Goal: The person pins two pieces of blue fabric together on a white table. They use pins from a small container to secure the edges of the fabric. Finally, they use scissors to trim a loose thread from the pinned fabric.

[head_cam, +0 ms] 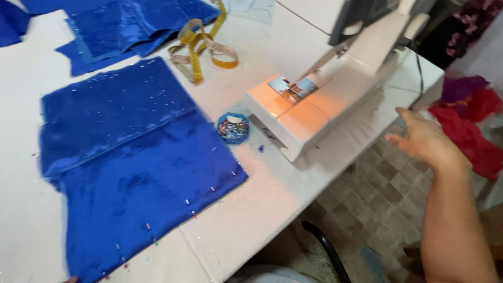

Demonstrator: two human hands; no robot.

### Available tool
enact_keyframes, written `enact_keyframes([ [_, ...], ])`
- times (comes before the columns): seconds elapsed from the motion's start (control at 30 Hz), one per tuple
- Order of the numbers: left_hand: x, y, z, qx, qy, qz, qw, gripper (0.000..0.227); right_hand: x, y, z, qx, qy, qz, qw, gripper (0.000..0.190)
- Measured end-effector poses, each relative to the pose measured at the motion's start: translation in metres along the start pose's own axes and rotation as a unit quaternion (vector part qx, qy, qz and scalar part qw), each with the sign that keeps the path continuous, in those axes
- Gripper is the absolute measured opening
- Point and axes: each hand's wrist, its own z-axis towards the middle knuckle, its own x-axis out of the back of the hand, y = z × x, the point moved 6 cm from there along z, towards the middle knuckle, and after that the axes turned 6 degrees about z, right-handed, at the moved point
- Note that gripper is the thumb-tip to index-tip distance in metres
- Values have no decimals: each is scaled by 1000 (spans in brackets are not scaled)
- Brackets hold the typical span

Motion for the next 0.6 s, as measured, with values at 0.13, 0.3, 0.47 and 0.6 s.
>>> enact_keyframes([
  [0.13,56,114,-10,125,-40,-69,989,35,-5,-70,-50,54,-108,-113,986,28],
  [0.3,170,186,-2,61,78,-61,993,13,-22,-170,-98,306,-248,16,919,47],
  [0.47,218,200,5,23,169,-151,974,6,-31,-256,-104,356,-105,-43,928,98],
  [0.6,231,206,11,3,124,-169,978,19,-56,-306,-99,355,-120,-233,897,50],
])
